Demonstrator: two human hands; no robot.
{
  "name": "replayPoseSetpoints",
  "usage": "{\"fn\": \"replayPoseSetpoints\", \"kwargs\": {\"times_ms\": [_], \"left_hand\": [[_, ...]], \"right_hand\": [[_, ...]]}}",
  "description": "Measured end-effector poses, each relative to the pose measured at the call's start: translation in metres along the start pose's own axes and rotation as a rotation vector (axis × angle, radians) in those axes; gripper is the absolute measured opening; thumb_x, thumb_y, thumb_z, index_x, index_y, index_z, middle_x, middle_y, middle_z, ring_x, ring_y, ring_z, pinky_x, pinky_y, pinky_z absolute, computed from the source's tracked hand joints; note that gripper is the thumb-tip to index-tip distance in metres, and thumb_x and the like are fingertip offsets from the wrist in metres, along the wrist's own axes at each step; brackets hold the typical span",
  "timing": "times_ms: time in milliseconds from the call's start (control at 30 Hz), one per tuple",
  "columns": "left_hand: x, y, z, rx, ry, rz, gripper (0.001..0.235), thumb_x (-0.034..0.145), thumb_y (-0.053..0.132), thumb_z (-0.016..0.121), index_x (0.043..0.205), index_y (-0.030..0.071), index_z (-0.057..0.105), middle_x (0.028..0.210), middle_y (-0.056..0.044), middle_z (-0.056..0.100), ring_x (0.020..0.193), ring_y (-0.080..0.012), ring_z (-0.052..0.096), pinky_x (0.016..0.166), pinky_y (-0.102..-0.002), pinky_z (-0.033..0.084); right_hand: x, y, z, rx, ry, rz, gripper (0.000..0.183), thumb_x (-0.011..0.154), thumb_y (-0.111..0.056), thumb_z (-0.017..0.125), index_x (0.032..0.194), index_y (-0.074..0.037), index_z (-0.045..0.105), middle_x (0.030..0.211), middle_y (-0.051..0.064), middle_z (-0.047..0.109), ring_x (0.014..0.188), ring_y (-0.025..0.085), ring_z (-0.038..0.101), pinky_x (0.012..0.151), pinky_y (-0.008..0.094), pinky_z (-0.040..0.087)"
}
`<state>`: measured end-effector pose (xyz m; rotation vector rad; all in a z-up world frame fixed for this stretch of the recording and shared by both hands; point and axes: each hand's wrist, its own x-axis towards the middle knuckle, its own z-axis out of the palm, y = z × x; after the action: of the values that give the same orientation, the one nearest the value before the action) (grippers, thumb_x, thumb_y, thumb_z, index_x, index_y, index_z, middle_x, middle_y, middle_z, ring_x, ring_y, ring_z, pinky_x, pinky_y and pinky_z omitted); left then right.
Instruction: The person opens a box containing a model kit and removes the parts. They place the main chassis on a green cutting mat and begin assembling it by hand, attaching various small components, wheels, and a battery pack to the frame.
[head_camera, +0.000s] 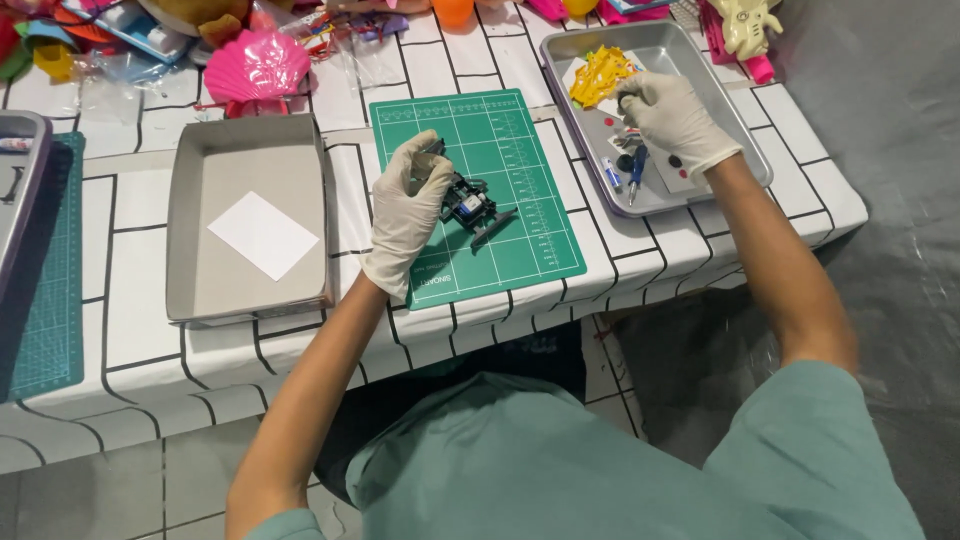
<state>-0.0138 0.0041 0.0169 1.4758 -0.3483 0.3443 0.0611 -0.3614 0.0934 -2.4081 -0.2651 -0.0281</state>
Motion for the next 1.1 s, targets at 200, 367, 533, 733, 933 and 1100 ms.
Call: {"fn": "replayPoseSetpoints", "kwargs": {"times_ms": [200, 367, 533, 733, 933, 1100], "left_hand": [[0.001, -0.004, 0.002, 0.054, 0.029, 0.025, 0.04, 0.101, 0.021, 0.071, 0.135, 0.005, 0.06, 0.106, -0.006, 0.071, 0.098, -0.0118, 0.068, 0.092, -0.025, 0.06], [0.001, -0.006, 0.001, 0.07, 0.022, 0.052, 0.039, 0.103, 0.021, 0.069, 0.137, 0.005, 0.058, 0.103, -0.005, 0.07, 0.095, -0.0116, 0.067, 0.089, -0.025, 0.06], [0.002, -0.004, -0.001, 0.108, 0.021, 0.062, 0.038, 0.104, 0.022, 0.068, 0.137, 0.006, 0.057, 0.103, -0.005, 0.07, 0.096, -0.0114, 0.067, 0.089, -0.026, 0.061], [0.002, -0.003, -0.001, 0.142, 0.031, 0.079, 0.036, 0.106, 0.024, 0.065, 0.136, 0.006, 0.058, 0.102, -0.003, 0.07, 0.095, -0.0114, 0.066, 0.088, -0.027, 0.059], [0.002, -0.004, -0.002, 0.141, 0.017, 0.1, 0.036, 0.106, 0.022, 0.065, 0.137, 0.005, 0.058, 0.104, -0.006, 0.07, 0.096, -0.0134, 0.066, 0.092, -0.028, 0.059], [0.002, -0.004, -0.002, 0.153, 0.018, 0.09, 0.036, 0.106, 0.024, 0.064, 0.136, 0.005, 0.058, 0.104, -0.005, 0.069, 0.095, -0.0126, 0.065, 0.089, -0.027, 0.059]], "right_hand": [[0.017, 0.067, 0.002, -0.16, 0.269, -0.256, 0.016, 0.098, 0.01, 0.059, 0.106, 0.001, 0.069, 0.096, 0.013, 0.072, 0.087, 0.022, 0.067, 0.075, 0.034, 0.058], [0.001, 0.036, 0.01, 0.005, 0.158, -0.032, 0.02, 0.101, 0.011, 0.05, 0.097, -0.001, 0.066, 0.095, 0.012, 0.067, 0.08, 0.019, 0.072, 0.068, 0.029, 0.066], [0.005, 0.056, -0.014, 0.032, 0.181, -0.123, 0.016, 0.101, 0.004, 0.061, 0.111, -0.004, 0.071, 0.104, 0.009, 0.073, 0.096, 0.018, 0.068, 0.085, 0.03, 0.058], [-0.026, 0.035, -0.047, 0.122, 0.185, 0.127, 0.013, 0.1, -0.001, 0.071, 0.11, -0.007, 0.075, 0.103, 0.005, 0.075, 0.098, 0.008, 0.072, 0.09, 0.018, 0.062], [-0.044, 0.003, -0.045, -0.036, -0.086, 0.383, 0.014, 0.092, 0.005, 0.068, 0.101, -0.005, 0.069, 0.1, 0.011, 0.072, 0.093, 0.02, 0.067, 0.091, 0.037, 0.057], [-0.007, 0.095, -0.048, -0.243, 0.188, 0.265, 0.028, 0.096, 0.001, 0.055, 0.102, -0.009, 0.08, 0.105, 0.009, 0.075, 0.094, 0.02, 0.069, 0.085, 0.035, 0.057]]}}
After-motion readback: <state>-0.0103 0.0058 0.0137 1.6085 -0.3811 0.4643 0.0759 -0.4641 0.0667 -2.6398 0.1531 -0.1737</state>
